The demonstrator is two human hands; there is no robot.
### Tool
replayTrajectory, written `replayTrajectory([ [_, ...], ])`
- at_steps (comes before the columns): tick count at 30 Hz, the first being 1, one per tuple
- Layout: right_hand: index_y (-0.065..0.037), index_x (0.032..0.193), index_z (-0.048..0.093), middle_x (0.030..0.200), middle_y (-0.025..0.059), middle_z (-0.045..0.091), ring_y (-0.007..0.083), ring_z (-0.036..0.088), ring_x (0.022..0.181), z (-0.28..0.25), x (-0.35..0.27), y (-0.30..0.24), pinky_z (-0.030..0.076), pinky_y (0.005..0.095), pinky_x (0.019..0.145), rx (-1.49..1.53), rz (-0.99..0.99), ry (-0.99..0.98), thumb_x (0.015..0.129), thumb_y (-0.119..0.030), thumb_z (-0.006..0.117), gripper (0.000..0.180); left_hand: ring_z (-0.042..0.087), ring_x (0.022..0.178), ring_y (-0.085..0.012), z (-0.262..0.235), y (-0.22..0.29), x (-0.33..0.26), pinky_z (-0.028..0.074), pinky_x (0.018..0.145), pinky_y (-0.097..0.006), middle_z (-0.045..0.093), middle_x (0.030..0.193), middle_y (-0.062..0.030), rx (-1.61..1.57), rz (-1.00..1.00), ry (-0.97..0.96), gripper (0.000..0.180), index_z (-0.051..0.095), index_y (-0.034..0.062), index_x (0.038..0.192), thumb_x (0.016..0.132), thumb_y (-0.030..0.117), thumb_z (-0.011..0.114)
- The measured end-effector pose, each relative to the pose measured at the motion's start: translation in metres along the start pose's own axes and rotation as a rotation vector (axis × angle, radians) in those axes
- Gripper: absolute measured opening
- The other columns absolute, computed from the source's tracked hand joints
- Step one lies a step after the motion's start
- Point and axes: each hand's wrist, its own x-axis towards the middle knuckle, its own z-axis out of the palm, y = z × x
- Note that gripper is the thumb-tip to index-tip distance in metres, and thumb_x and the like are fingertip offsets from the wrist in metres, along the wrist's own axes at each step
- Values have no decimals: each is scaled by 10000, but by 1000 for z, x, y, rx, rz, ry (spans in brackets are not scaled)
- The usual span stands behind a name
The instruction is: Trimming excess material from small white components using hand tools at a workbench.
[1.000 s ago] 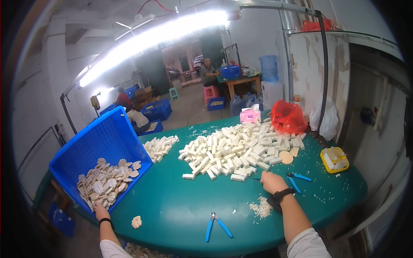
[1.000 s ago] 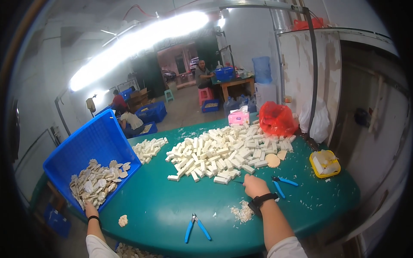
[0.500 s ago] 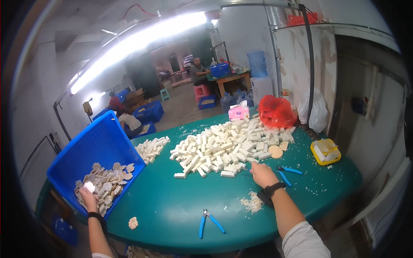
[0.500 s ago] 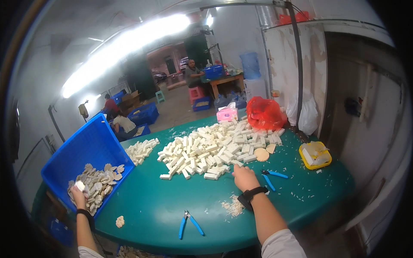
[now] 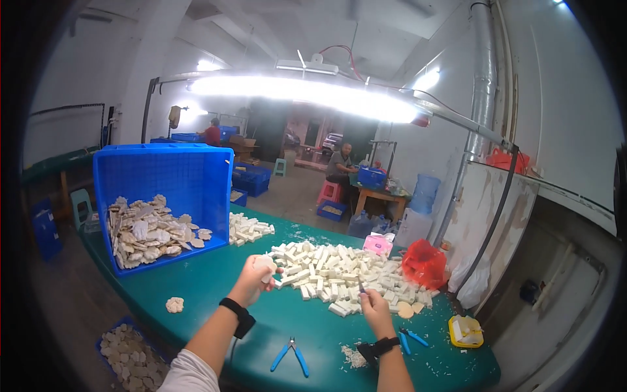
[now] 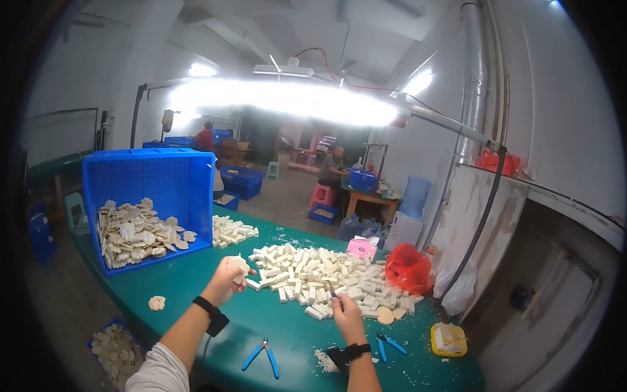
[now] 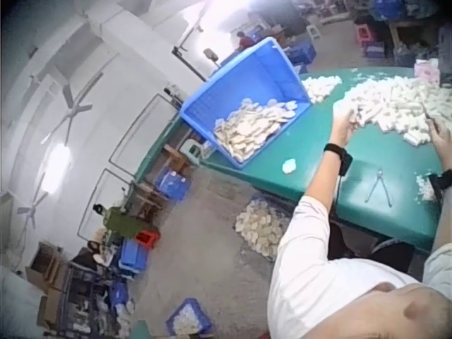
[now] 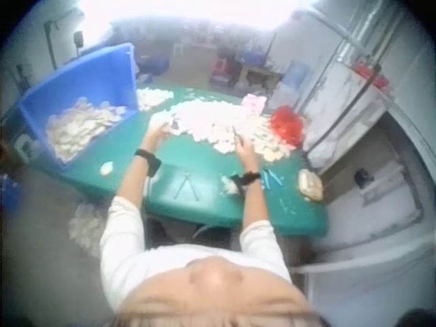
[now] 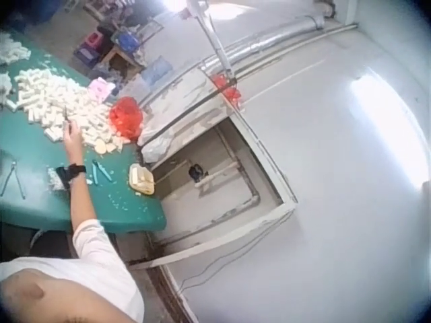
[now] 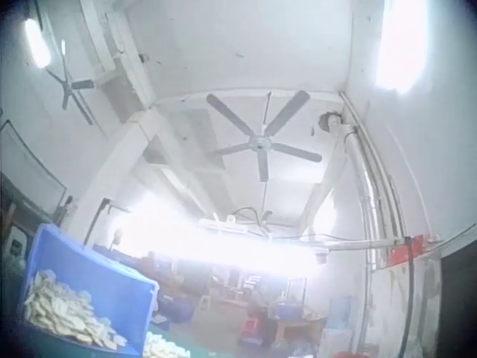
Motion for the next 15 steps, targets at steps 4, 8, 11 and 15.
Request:
replayTrajectory([
  [4, -1, 1000, 625, 649, 27, 568, 77, 457, 571, 14, -5, -21, 379, 279, 519, 124, -15, 5, 992, -220, 605, 220, 562, 656, -174, 25, -45, -11, 446, 528, -290, 626, 1017, -172, -257, -126, -57, 373, 380, 120, 1336, 1002, 231, 506],
  [8, -55, 976, 646, 676, 121, 619, 275, 606, 571, 22, -27, -19, 447, 374, 528, -164, -220, -106, 981, -247, 612, 195, 548, 729, -173, 34, -67, -18, 446, 585, -283, 605, 1021, -145, -452, -325, -377, 506, 436, 139, 1370, 1056, 520, 325],
  [11, -85, 933, 643, 695, 150, 627, 363, 621, 630, 29, -31, -23, 466, 426, 540, -196, -200, -197, 967, -303, 625, 221, 524, 726, -180, 49, -68, -26, 432, 618, -290, 595, 1059, -135, -365, -412, -413, 568, 413, 135, 1421, 1056, 542, 260],
  [15, -70, 844, 614, 652, 160, 601, 381, 601, 597, 35, -30, -32, 455, 440, 516, -298, -188, -300, 963, -338, 622, 294, 521, 736, -190, 51, -72, -25, 427, 632, -314, 588, 1106, -101, -331, -477, -453, 571, 395, 124, 1450, 1059, 523, 278],
])
